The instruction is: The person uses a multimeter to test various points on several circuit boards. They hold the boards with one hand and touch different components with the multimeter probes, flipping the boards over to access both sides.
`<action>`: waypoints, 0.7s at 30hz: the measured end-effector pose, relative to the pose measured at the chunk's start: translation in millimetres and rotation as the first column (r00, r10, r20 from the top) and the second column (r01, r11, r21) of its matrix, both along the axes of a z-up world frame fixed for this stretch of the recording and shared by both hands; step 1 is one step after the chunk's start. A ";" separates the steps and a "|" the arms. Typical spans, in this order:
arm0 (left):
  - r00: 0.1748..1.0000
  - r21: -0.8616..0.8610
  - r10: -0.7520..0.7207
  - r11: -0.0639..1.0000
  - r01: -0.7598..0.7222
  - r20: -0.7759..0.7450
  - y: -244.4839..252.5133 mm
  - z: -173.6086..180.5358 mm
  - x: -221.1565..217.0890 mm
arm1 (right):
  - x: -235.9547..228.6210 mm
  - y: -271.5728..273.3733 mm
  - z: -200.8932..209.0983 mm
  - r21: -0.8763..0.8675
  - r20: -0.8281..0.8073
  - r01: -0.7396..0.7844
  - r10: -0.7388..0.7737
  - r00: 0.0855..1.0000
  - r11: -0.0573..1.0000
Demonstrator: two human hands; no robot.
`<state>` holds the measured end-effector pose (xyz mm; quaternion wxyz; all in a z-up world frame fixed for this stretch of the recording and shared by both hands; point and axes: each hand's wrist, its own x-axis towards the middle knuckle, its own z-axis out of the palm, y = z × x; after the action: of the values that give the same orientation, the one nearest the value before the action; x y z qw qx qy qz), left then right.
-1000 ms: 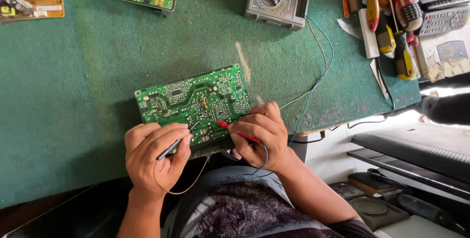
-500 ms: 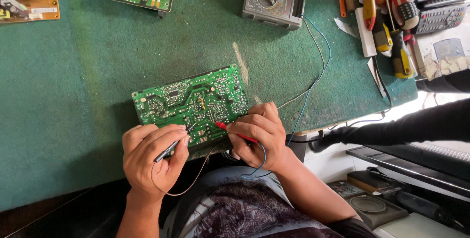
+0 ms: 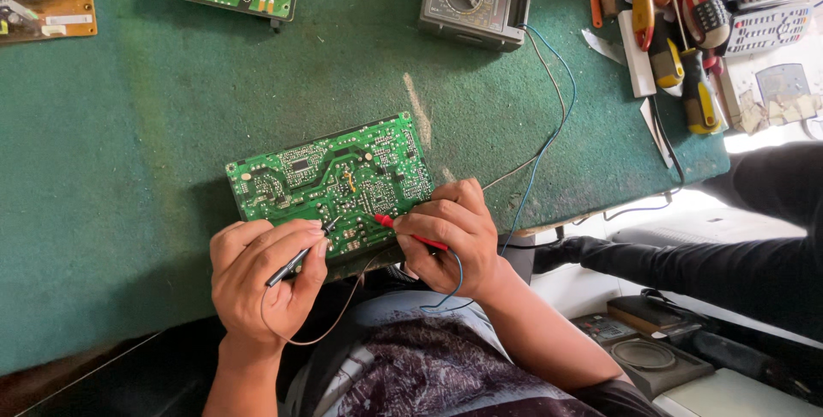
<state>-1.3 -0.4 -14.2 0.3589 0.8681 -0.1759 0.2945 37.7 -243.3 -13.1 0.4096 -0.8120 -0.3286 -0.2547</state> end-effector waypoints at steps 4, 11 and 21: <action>1.000 -0.002 0.006 1.000 -0.006 0.007 -1.2 1.2 0.3 | 0.1 -0.2 0.3 0.000 0.003 -0.002 0.002 1.000 1.000; 0.996 -0.006 0.006 1.000 -0.005 0.087 -1.9 -0.5 10.0 | 4.7 -1.7 -2.0 0.064 0.021 -0.025 0.024 0.999 0.998; 0.980 -0.105 0.033 0.994 -0.013 0.197 -1.6 -13.8 12.6 | 6.7 -6.2 -11.5 0.069 0.059 -0.061 0.057 0.997 0.996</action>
<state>11.3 -2.0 -28.0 0.3805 0.8167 -0.1852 0.3924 44.4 -249.5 -24.5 0.4360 -0.7793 -0.3546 -0.2771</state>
